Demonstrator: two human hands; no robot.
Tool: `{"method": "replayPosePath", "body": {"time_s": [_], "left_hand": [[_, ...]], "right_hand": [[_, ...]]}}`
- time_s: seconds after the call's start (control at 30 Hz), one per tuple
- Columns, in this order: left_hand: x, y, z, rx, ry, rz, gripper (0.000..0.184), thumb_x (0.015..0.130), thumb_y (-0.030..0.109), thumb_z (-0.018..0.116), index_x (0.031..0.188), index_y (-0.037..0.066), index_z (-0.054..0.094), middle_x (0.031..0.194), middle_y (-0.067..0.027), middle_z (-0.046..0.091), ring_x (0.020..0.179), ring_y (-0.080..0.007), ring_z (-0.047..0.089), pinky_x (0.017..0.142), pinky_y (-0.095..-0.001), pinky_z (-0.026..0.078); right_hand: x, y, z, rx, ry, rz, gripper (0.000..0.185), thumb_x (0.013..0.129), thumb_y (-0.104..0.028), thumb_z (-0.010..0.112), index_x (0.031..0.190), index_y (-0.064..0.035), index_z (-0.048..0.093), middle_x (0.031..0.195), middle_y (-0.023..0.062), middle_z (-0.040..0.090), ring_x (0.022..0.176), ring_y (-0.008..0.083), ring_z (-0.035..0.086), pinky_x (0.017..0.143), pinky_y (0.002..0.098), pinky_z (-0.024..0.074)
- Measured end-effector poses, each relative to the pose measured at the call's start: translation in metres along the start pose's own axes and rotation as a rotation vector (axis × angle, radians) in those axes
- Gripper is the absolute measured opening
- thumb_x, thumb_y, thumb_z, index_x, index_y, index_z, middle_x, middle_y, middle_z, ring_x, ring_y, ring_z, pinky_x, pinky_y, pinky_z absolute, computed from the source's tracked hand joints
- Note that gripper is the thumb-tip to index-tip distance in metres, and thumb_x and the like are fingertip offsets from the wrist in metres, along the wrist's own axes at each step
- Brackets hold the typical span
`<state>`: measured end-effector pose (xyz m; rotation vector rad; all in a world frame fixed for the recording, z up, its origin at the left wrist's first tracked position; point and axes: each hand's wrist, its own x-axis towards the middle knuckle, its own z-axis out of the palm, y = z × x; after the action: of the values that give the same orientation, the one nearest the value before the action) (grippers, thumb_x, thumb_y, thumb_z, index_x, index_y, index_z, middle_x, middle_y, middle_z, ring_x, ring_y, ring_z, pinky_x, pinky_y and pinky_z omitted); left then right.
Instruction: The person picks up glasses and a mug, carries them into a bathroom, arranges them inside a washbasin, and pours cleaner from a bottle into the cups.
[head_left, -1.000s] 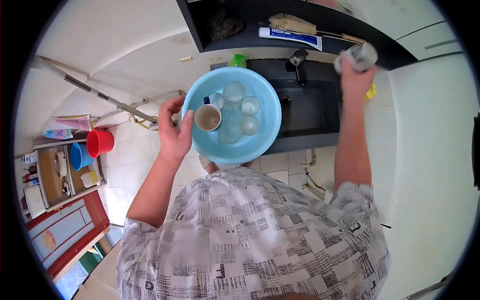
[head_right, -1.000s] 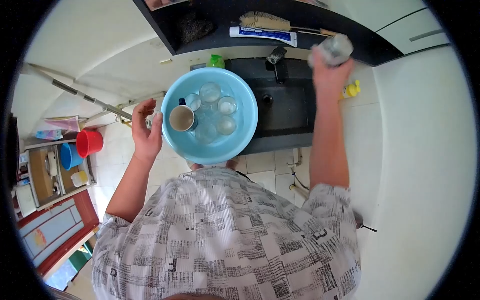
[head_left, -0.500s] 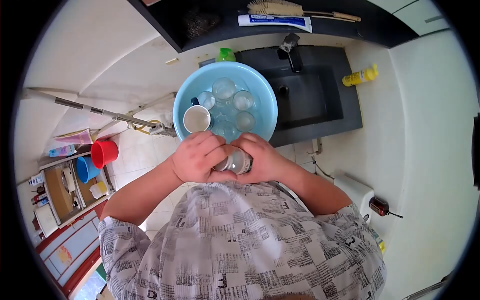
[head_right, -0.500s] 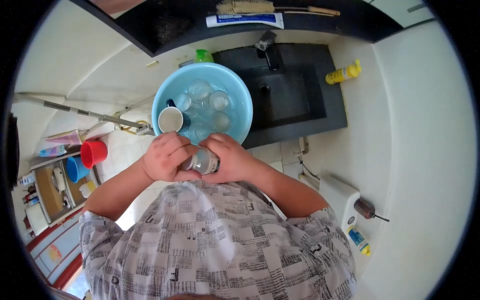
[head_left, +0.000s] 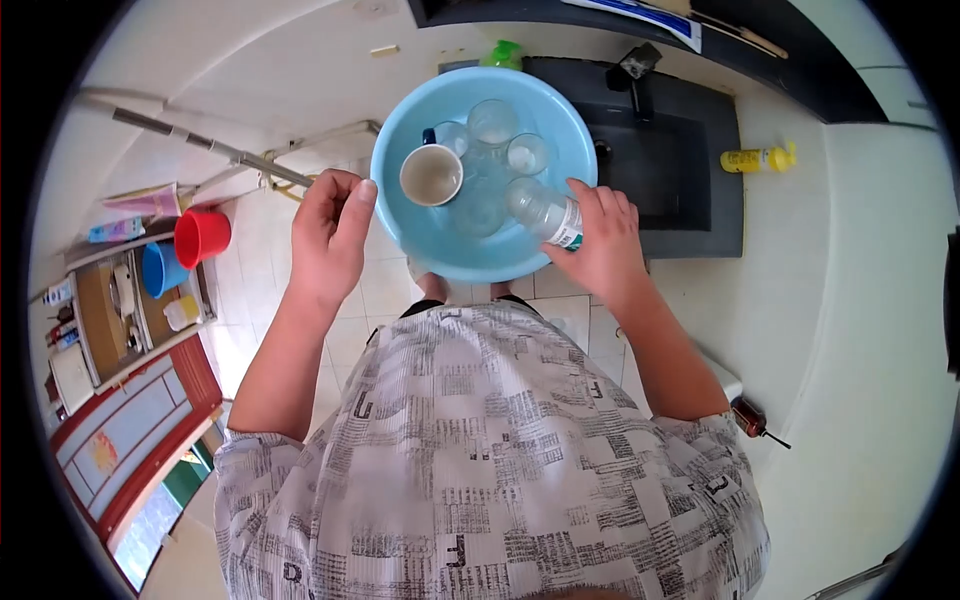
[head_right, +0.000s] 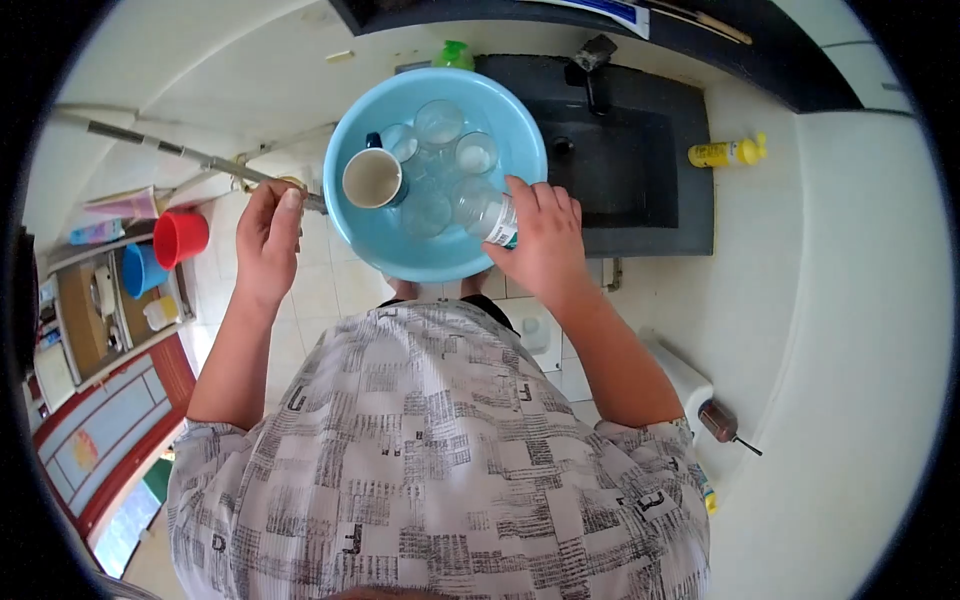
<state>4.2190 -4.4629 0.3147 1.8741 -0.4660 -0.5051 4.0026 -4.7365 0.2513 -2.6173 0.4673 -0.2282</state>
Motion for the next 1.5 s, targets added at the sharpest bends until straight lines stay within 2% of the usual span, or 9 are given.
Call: {"method": "replayPosePath", "body": {"time_s": [0.2, 0.53, 0.63, 0.83, 0.93, 1.13, 1.27, 1.47, 1.5], "left_hand": [[-0.019, -0.038, -0.017, -0.092, 0.058, -0.147, 0.022, 0.109, 0.022, 0.065, 0.103, 0.001, 0.063, 0.085, 0.003, 0.056, 0.077, -0.0055, 0.047, 0.069, -0.0242, 0.042], [-0.031, -0.053, -0.023, -0.115, 0.081, -0.158, 0.023, 0.107, 0.022, 0.069, 0.099, 0.001, 0.063, 0.082, 0.0035, 0.057, 0.074, -0.0048, 0.048, 0.067, -0.0237, 0.042], [-0.032, -0.054, -0.022, -0.084, 0.065, -0.13, 0.027, 0.11, 0.031, 0.063, 0.104, 0.004, 0.063, 0.081, 0.0044, 0.053, 0.072, -0.0042, 0.045, 0.063, -0.0237, 0.04], [-0.029, -0.047, -0.02, -0.064, 0.061, -0.114, 0.028, 0.11, 0.031, 0.062, 0.104, 0.003, 0.065, 0.082, 0.0039, 0.055, 0.072, -0.0047, 0.047, 0.062, -0.0245, 0.042], [-0.025, -0.051, -0.022, -0.124, -0.015, -0.222, 0.032, 0.112, 0.035, 0.059, 0.108, 0.004, 0.066, 0.087, 0.0006, 0.06, 0.074, -0.0078, 0.054, 0.063, -0.025, 0.046], [-0.009, -0.031, -0.015, -0.651, -0.028, -0.556, 0.041, 0.113, 0.044, 0.049, 0.118, 0.006, 0.063, 0.106, -0.0073, 0.069, 0.088, -0.0159, 0.066, 0.067, -0.0288, 0.05], [0.001, -0.039, -0.012, -0.715, 0.029, -0.572, 0.042, 0.112, 0.046, 0.05, 0.113, 0.007, 0.063, 0.103, -0.0059, 0.069, 0.091, -0.0162, 0.066, 0.068, -0.0314, 0.051], [0.017, -0.06, 0.004, -0.076, 0.075, -0.276, 0.021, 0.108, 0.028, 0.065, 0.105, 0.007, 0.064, 0.096, -0.0025, 0.067, 0.086, -0.0117, 0.063, 0.072, -0.031, 0.053], [0.02, -0.062, 0.004, 0.016, 0.068, -0.215, 0.018, 0.102, 0.02, 0.072, 0.104, 0.004, 0.066, 0.101, -0.0103, 0.071, 0.093, -0.0207, 0.069, 0.081, -0.0359, 0.055]], "right_hand": [[0.006, -0.018, 0.026, -0.166, -0.077, -0.129, 0.076, 0.066, -0.024, 0.095, 0.136, -0.0129, 0.067, 0.117, 0.0095, 0.061, 0.115, 0.0307, 0.057, 0.103, 0.0486, 0.0423], [0.019, -0.038, 0.025, -0.273, -0.125, -0.177, 0.075, 0.068, -0.023, 0.093, 0.138, -0.016, 0.068, 0.117, 0.0066, 0.059, 0.114, 0.0296, 0.055, 0.104, 0.0477, 0.0406], [0.018, -0.038, 0.027, -0.274, -0.137, -0.162, 0.076, 0.067, -0.023, 0.094, 0.138, -0.0163, 0.068, 0.117, 0.0065, 0.059, 0.114, 0.0292, 0.055, 0.103, 0.0478, 0.0405], [0.014, -0.042, 0.024, -0.263, -0.118, -0.163, 0.077, 0.067, -0.024, 0.094, 0.139, -0.0165, 0.067, 0.116, 0.0066, 0.059, 0.113, 0.0289, 0.054, 0.101, 0.0478, 0.04], [0.015, -0.042, 0.022, -0.242, -0.083, -0.174, 0.076, 0.064, -0.023, 0.094, 0.136, -0.0153, 0.07, 0.112, 0.0073, 0.06, 0.109, 0.0295, 0.057, 0.098, 0.0475, 0.0418], [0.015, -0.043, 0.02, -0.245, -0.084, -0.183, 0.076, 0.065, -0.024, 0.094, 0.136, -0.0151, 0.07, 0.112, 0.0077, 0.06, 0.11, 0.0299, 0.057, 0.099, 0.0479, 0.0421], [0.015, -0.039, 0.022, -0.247, -0.098, -0.184, 0.076, 0.065, -0.024, 0.094, 0.137, -0.0153, 0.069, 0.113, 0.008, 0.06, 0.111, 0.0299, 0.057, 0.1, 0.0481, 0.0419], [0.009, -0.042, 0.016, -0.23, -0.091, -0.167, 0.076, 0.066, -0.024, 0.094, 0.136, -0.0156, 0.069, 0.114, 0.0078, 0.06, 0.111, 0.03, 0.057, 0.1, 0.0484, 0.0414], [0.008, -0.042, 0.015, -0.227, -0.085, -0.17, 0.075, 0.066, -0.023, 0.095, 0.136, -0.0162, 0.068, 0.115, 0.0076, 0.06, 0.112, 0.0299, 0.056, 0.101, 0.0485, 0.041]]}}
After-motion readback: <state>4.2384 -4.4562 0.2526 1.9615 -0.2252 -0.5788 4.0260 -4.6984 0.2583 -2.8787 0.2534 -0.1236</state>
